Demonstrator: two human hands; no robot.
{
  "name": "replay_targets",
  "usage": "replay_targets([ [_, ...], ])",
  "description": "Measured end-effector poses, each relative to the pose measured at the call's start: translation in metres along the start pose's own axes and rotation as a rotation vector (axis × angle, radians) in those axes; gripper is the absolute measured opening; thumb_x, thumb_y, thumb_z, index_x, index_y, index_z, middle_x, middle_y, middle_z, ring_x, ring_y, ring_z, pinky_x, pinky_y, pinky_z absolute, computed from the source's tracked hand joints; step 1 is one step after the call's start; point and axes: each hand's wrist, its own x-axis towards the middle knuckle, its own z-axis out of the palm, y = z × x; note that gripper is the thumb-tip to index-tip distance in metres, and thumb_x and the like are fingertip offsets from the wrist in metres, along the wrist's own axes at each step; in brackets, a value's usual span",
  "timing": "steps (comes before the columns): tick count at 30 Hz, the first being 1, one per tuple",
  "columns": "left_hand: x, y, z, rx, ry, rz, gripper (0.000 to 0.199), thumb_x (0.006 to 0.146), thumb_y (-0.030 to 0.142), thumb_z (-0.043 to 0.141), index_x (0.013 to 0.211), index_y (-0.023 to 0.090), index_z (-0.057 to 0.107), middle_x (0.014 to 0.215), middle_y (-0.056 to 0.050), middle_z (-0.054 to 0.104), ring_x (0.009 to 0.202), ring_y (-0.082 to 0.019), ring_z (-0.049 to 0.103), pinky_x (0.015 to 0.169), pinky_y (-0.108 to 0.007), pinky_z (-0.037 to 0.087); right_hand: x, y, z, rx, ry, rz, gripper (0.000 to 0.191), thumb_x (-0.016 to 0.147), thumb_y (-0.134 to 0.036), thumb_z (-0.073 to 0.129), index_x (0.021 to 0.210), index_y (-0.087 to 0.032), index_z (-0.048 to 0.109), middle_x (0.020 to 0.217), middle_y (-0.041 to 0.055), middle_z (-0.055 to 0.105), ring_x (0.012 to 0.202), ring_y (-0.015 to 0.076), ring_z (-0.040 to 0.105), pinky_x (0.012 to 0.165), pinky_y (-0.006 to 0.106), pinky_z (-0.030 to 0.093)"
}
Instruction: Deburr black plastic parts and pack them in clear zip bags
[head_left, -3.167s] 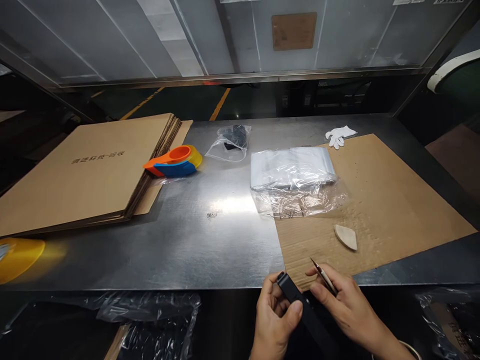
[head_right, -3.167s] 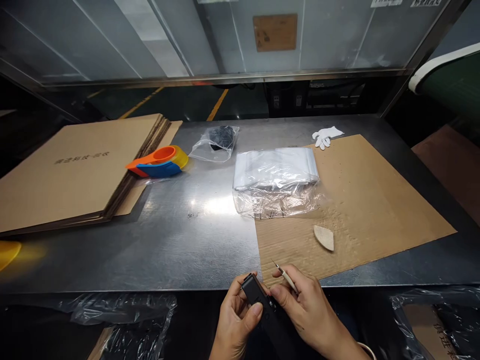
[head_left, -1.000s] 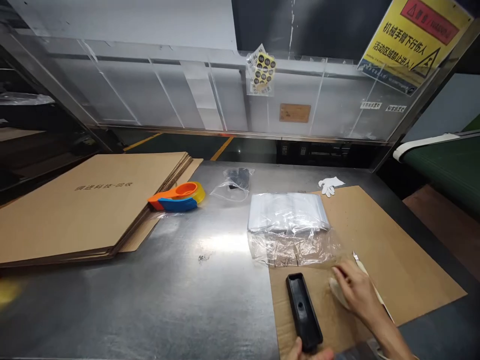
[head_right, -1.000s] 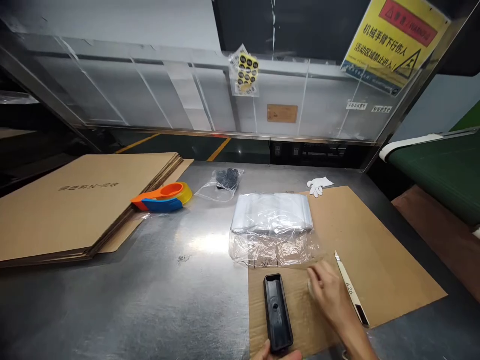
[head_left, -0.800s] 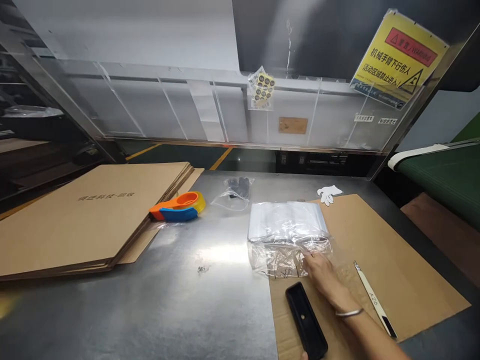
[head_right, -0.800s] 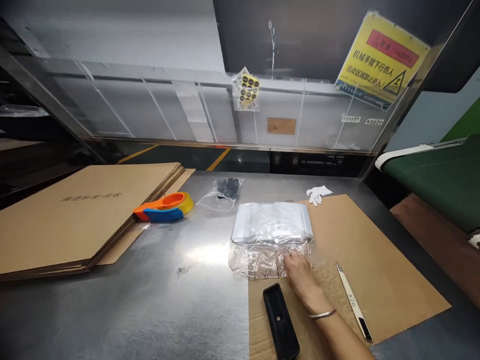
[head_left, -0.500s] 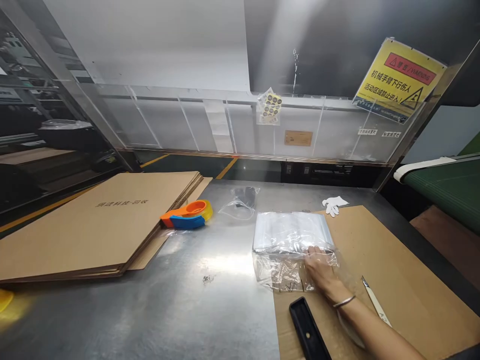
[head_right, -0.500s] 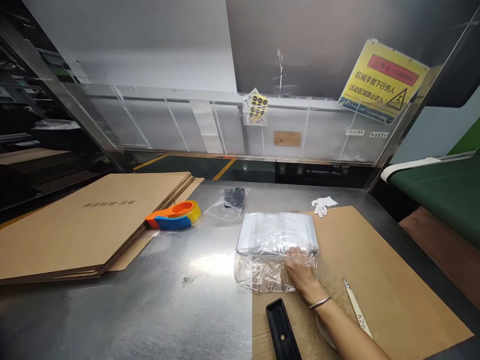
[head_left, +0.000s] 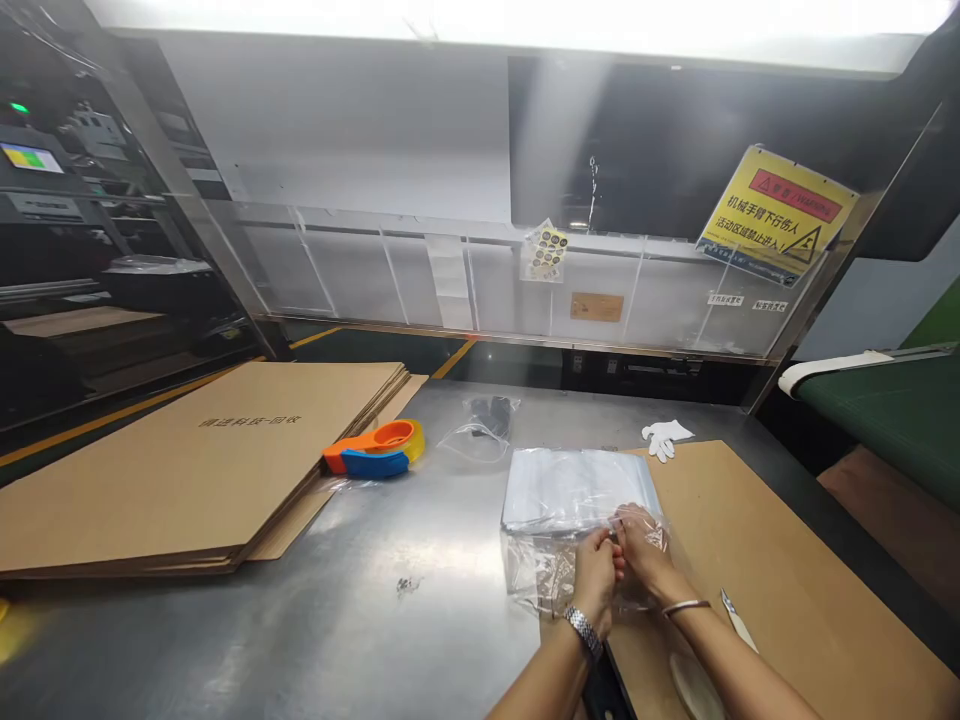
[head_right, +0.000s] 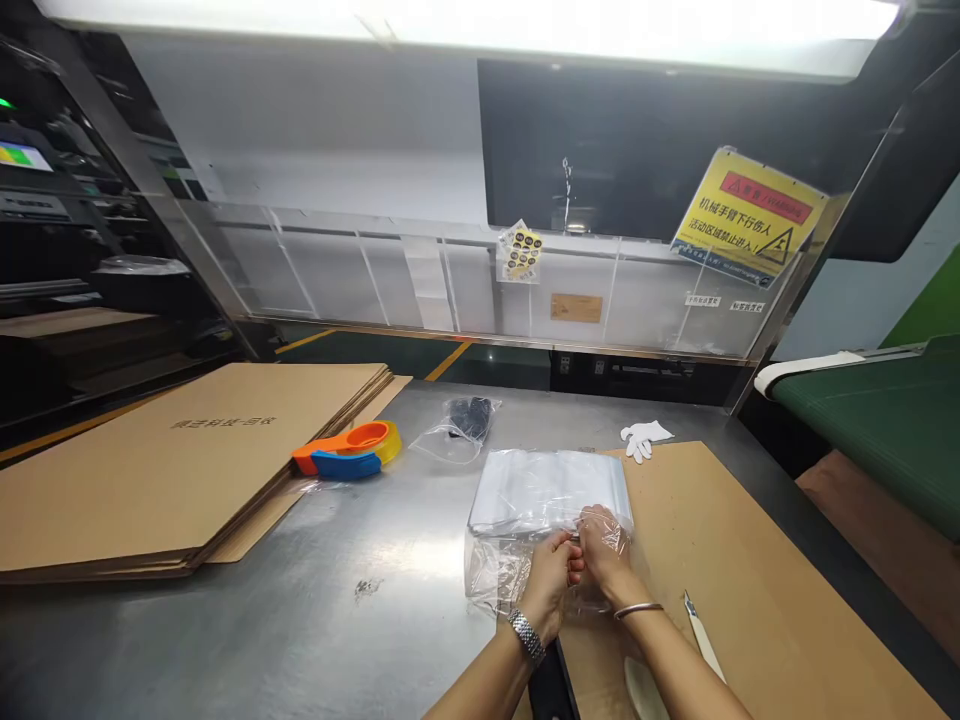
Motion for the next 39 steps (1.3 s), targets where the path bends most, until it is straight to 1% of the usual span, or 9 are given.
replay_targets([
  [4, 0.026, -0.004, 0.012, -0.020, 0.002, 0.001, 0.018, 0.087, 0.029, 0.052, 0.086, 0.012, 0.058, 0.075, 0.000, 0.059, 0.059, -0.009, 0.055, 0.053, -0.024, 0.048, 0.002, -0.001, -0.003, -0.017, -0.007, -0.005, 0.019, 0.090, -0.031, 0.051, 0.094, -0.014, 0.058, 0.089, 0.0017, 0.061, 0.074, 0.0126, 0.060, 0.068, 0.031, 0.051],
  [12, 0.050, -0.005, 0.024, -0.135, 0.067, 0.031, 0.019, 0.086, 0.028, 0.053, 0.096, 0.013, 0.057, 0.089, -0.003, 0.061, 0.071, -0.013, 0.059, 0.061, -0.029, 0.052, -0.020, -0.013, -0.006, -0.018, 0.098, -0.073, 0.019, 0.090, -0.027, 0.048, 0.083, -0.015, 0.060, 0.087, 0.0045, 0.061, 0.085, 0.0176, 0.057, 0.078, 0.036, 0.044],
  [15, 0.059, -0.005, 0.026, -0.169, 0.132, 0.036, 0.017, 0.086, 0.026, 0.054, 0.096, 0.013, 0.057, 0.088, -0.003, 0.060, 0.069, -0.012, 0.058, 0.059, -0.027, 0.051, -0.032, -0.014, -0.004, 0.029, 0.142, -0.062, 0.029, 0.091, -0.027, 0.038, 0.077, -0.016, 0.062, 0.082, 0.0087, 0.063, 0.080, 0.0206, 0.058, 0.073, 0.034, 0.045],
  [18, 0.066, -0.006, 0.028, -0.215, 0.180, 0.037, 0.019, 0.086, 0.027, 0.053, 0.097, 0.013, 0.057, 0.087, -0.003, 0.060, 0.067, -0.012, 0.058, 0.057, -0.026, 0.051, -0.047, -0.016, -0.007, 0.106, 0.178, -0.021, 0.034, 0.092, -0.032, 0.033, 0.084, -0.017, 0.063, 0.080, 0.0092, 0.065, 0.075, 0.0210, 0.061, 0.068, 0.031, 0.046],
  [23, 0.071, 0.000, 0.036, -0.285, 0.168, 0.029, 0.021, 0.087, 0.029, 0.052, 0.101, 0.013, 0.056, 0.091, -0.004, 0.060, 0.071, -0.013, 0.059, 0.060, -0.028, 0.051, -0.073, -0.026, -0.028, 0.235, 0.237, 0.066, 0.037, 0.089, -0.043, 0.038, 0.073, -0.019, 0.061, 0.070, 0.0049, 0.063, 0.062, 0.0179, 0.059, 0.056, 0.025, 0.045],
  [28, 0.063, -0.001, 0.033, -0.251, 0.162, 0.021, 0.022, 0.087, 0.027, 0.052, 0.104, 0.013, 0.055, 0.092, -0.004, 0.059, 0.070, -0.012, 0.058, 0.058, -0.027, 0.051, -0.093, -0.029, -0.053, 0.357, 0.309, 0.213, 0.035, 0.084, -0.049, 0.047, 0.082, -0.018, 0.063, 0.073, 0.0043, 0.065, 0.062, 0.0174, 0.059, 0.056, 0.023, 0.046],
  [32, 0.048, -0.007, 0.022, -0.163, 0.148, -0.012, 0.021, 0.087, 0.027, 0.051, 0.103, 0.013, 0.054, 0.087, -0.002, 0.058, 0.064, -0.010, 0.055, 0.053, -0.024, 0.049, -0.105, -0.019, -0.057, 0.474, 0.328, 0.296, 0.037, 0.082, -0.050, 0.050, 0.082, -0.016, 0.063, 0.073, 0.0053, 0.065, 0.062, 0.0174, 0.059, 0.056, 0.024, 0.048],
  [36, 0.025, -0.005, 0.008, -0.033, 0.019, -0.106, 0.016, 0.087, 0.027, 0.052, 0.094, 0.012, 0.056, 0.078, 0.000, 0.057, 0.056, -0.008, 0.052, 0.047, -0.021, 0.046, -0.117, -0.016, -0.058, 0.568, 0.310, 0.330, 0.039, 0.081, -0.052, 0.049, 0.081, -0.016, 0.062, 0.067, 0.0050, 0.064, 0.053, 0.0158, 0.056, 0.048, 0.024, 0.046],
  [39, -0.006, 0.001, -0.005, 0.094, -0.159, -0.172, 0.014, 0.086, 0.025, 0.054, 0.082, 0.011, 0.056, 0.067, 0.003, 0.054, 0.047, -0.005, 0.047, 0.041, -0.017, 0.039, -0.122, -0.025, -0.063, 0.597, 0.274, 0.317, 0.035, 0.079, -0.050, 0.053, 0.079, -0.017, 0.061, 0.068, 0.0042, 0.063, 0.063, 0.0179, 0.059, 0.057, 0.025, 0.048],
])
